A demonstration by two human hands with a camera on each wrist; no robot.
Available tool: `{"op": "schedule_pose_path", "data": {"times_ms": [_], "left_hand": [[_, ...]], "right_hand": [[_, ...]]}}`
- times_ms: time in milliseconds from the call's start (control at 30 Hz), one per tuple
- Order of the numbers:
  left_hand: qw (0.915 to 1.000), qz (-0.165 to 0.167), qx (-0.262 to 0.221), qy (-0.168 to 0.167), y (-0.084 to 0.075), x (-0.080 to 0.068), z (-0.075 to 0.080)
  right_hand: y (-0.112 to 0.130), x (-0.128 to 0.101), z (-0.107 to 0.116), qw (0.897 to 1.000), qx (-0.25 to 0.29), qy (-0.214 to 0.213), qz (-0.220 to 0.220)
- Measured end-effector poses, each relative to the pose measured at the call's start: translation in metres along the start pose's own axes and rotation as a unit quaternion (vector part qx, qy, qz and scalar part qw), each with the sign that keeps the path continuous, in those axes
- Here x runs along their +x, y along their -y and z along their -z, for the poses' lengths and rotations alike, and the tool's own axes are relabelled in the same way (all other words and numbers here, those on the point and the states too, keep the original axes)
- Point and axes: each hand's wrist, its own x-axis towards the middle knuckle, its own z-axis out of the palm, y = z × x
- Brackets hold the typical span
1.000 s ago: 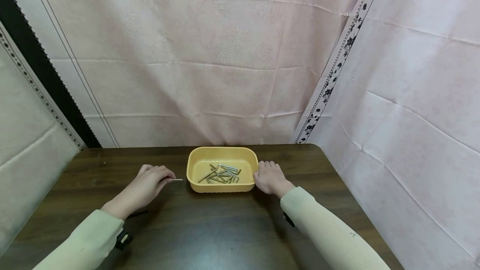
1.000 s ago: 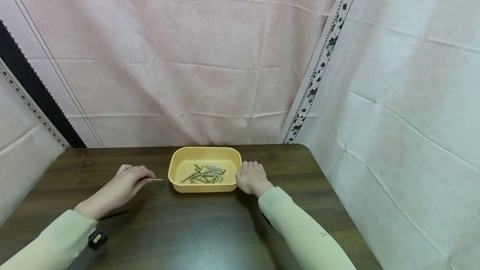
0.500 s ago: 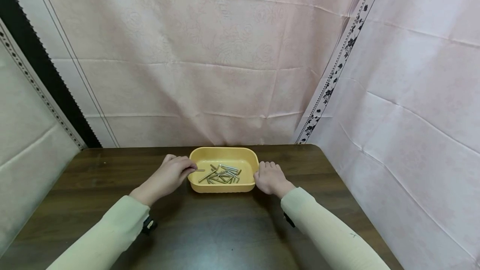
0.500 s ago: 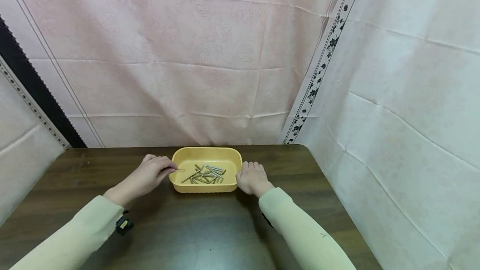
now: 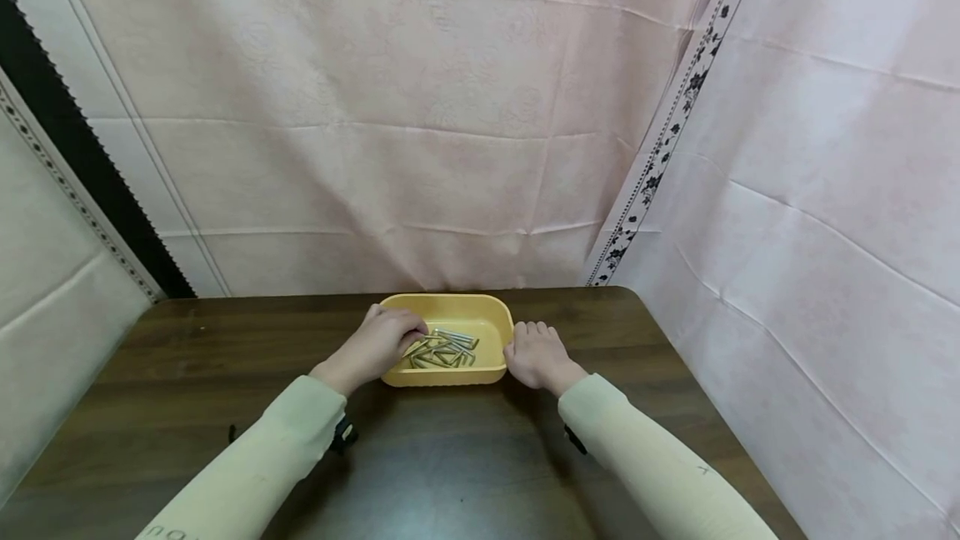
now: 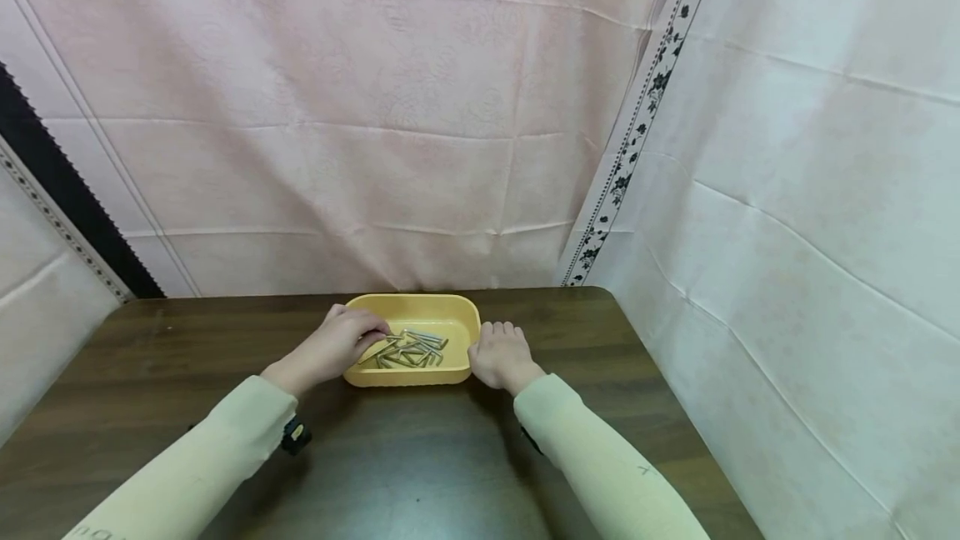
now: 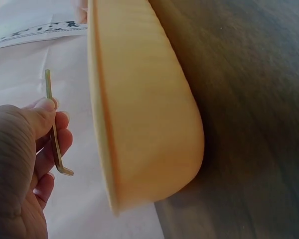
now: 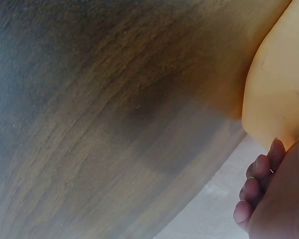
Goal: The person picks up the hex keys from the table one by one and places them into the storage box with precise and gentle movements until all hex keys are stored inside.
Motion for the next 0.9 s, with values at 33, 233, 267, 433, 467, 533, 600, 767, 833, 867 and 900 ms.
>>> {"op": "schedule_pose_path", "data": {"times_ms": [33,233,267,433,467,533,600,767,833,867,900], "left_hand": [[1.0,0.001,0.0,0.004,0.0,0.001,-0.002],[0.9998,0.01,0.005,0.016,0.003,0.007,-0.012],[0.9998,0.013,0.006,0.017,0.003,0.008,-0.013],[0.9993,0.023,0.01,0.026,0.007,0.013,-0.024],[0.9991,0.026,0.012,0.03,0.008,0.014,-0.026],[0.9988,0.032,0.014,0.035,0.009,0.015,-0.03],[0.9983,0.039,0.011,0.041,0.01,0.015,-0.033],[0.9971,0.054,-0.011,0.052,0.01,0.017,-0.037],[0.9965,0.059,-0.018,0.056,0.01,0.017,-0.038],[0.9961,0.063,-0.022,0.058,0.009,0.018,-0.039],[0.9958,0.066,-0.022,0.059,0.009,0.019,-0.04]], "right_hand": [[0.0,0.0,0.0,1.0,-0.001,0.0,0.001],[0.003,-0.002,0.003,1.0,-0.012,-0.001,0.003],[0.003,-0.003,0.004,1.0,-0.013,-0.001,0.003],[0.004,-0.003,0.005,1.0,-0.012,0.0,0.002],[0.004,-0.003,0.005,1.0,-0.011,0.001,0.002],[0.004,-0.003,0.005,1.0,-0.01,0.003,0.002],[0.004,-0.003,0.004,1.0,-0.011,0.005,0.001],[0.003,-0.001,0.002,1.0,-0.019,0.004,0.0],[0.003,-0.001,0.002,1.0,-0.018,0.005,-0.001],[0.002,-0.001,0.002,1.0,-0.019,0.005,-0.001],[0.002,-0.001,0.002,1.0,-0.019,0.005,-0.002]]}}
